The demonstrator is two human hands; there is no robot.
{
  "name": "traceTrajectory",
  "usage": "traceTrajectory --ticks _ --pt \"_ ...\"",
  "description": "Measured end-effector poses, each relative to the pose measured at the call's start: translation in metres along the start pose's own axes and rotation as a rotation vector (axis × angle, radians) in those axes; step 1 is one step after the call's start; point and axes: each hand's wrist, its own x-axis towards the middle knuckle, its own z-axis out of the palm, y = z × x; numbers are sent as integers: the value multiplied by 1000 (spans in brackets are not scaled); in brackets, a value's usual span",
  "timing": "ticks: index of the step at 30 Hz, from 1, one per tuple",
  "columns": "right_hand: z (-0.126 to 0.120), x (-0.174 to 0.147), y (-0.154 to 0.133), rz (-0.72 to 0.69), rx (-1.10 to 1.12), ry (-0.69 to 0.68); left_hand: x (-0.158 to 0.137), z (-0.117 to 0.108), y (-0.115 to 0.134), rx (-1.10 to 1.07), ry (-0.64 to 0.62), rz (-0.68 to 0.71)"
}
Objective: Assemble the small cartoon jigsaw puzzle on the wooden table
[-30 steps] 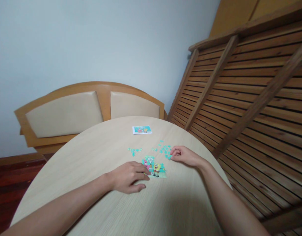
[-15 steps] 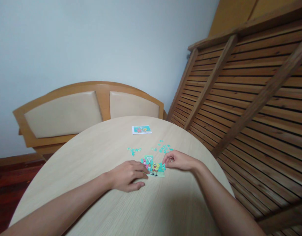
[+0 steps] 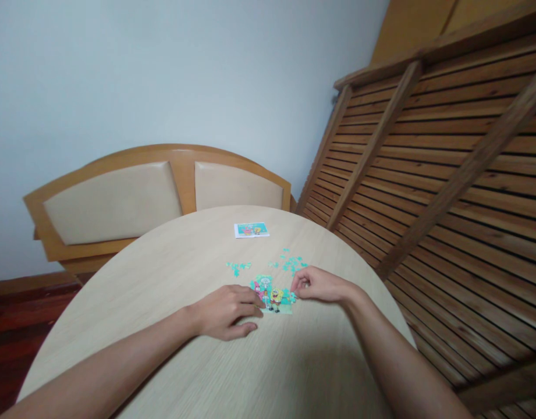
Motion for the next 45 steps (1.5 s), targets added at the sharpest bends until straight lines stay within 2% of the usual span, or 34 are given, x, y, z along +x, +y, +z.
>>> traceTrajectory --ticks 7,12,14,17,20,27,32,37,45 --pt "1 0 -5 -19 -23 20 -1 0 0 -2 -12 -14" --pt "6 5 -9 -80 -96 122 0 0 2 -31 -14 -33" --pt "13 9 -12 -128 -84 145 0 0 1 -19 31 -105" --pt "28 15 -20 -231 -50 173 1 0 -1 -18 138 -300" --pt "45 20 -29 -298 -56 172 1 1 -3 -111 219 -476" --pt "76 31 -40 -371 -87 265 -2 7 -6 -297 274 -630" --pt "76 33 -38 -386 -213 323 -7 10 -16 -337 312 -714" --pt "71 32 -31 -458 -429 291 -11 15 -22 -371 302 -762" --pt "71 33 -29 -476 -483 278 -9 19 -21 -505 352 -775"
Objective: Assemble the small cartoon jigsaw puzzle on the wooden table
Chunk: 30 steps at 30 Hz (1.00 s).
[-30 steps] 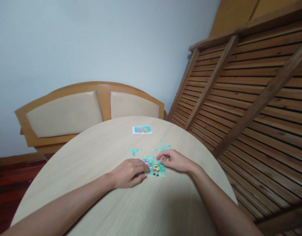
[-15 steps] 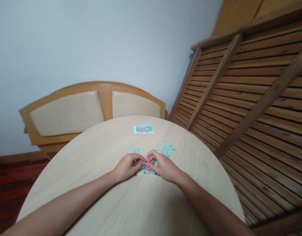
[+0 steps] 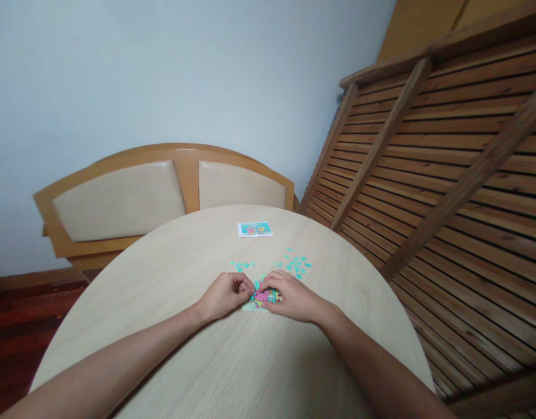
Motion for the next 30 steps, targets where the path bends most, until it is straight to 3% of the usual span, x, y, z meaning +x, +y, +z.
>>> traceTrajectory --ticks 19,30 --pt "-4 -1 -3 15 5 -8 -5 -1 19 419 59 44" --pt "-3 -2 -3 21 10 -4 -3 -2 21 462 12 80"
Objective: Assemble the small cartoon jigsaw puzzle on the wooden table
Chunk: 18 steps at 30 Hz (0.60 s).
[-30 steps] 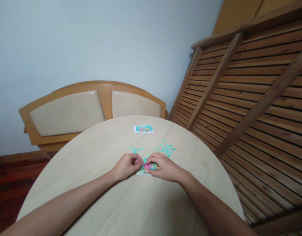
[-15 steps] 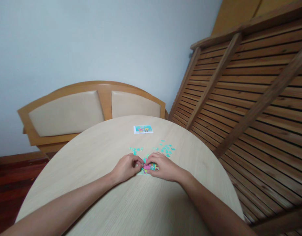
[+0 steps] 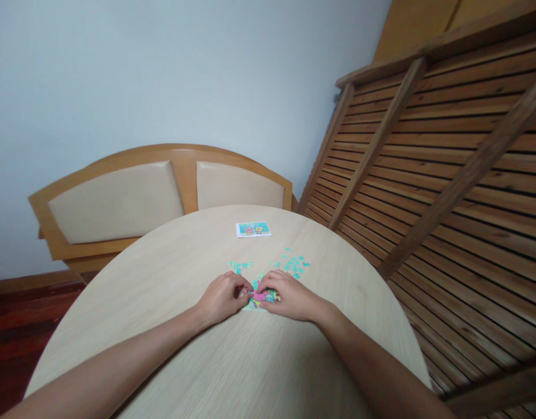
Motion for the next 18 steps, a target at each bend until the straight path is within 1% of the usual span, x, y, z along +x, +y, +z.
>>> traceTrajectory --ticks 4,6,7,10,12,15,18 --pt "-4 1 2 -27 38 -5 1 -3 -4 -11 -3 7" --pt "-13 -1 10 -15 61 15 0 -8 -6 -19 -20 71" --pt "-20 -3 17 17 58 41 -1 -11 -6 -21 -39 133" --pt "-42 -15 47 202 3 212 -4 -20 -8 1 -107 344" --pt "-55 -26 71 335 -49 300 -6 -23 -9 25 -150 432" --pt "-64 -42 102 480 -46 320 -7 -23 -10 42 -197 509" --pt "-64 -50 118 509 -36 305 -5 -21 -12 43 -220 547"
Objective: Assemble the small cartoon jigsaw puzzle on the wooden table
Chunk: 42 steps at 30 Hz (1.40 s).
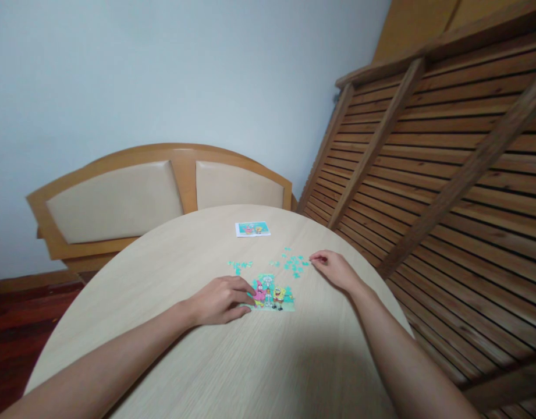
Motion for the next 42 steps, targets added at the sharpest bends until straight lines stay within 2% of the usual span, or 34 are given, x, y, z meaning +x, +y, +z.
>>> traceTrajectory --ticks 3,7,9,14,26,28,34,42 --pt "3 -1 -2 -53 20 -39 1 2 -1 -2 -14 4" --pt "5 -3 -21 -195 46 -127 2 3 -1 -33 -7 6" --pt "7 -4 -28 -220 34 -153 2 3 0 -46 -2 11" --pt "12 -5 -34 -216 -40 -180 3 4 2 -37 -13 13" --pt "11 -5 -30 -205 -27 -253 7 5 10 -56 -18 50" --pt "12 -6 -31 -194 -40 -264 7 7 8 -41 15 20" --pt "9 -9 -37 -163 -76 -281 6 10 -1 49 200 -184" --pt "8 -10 -42 -184 -69 -288 6 8 -2 51 204 -229"
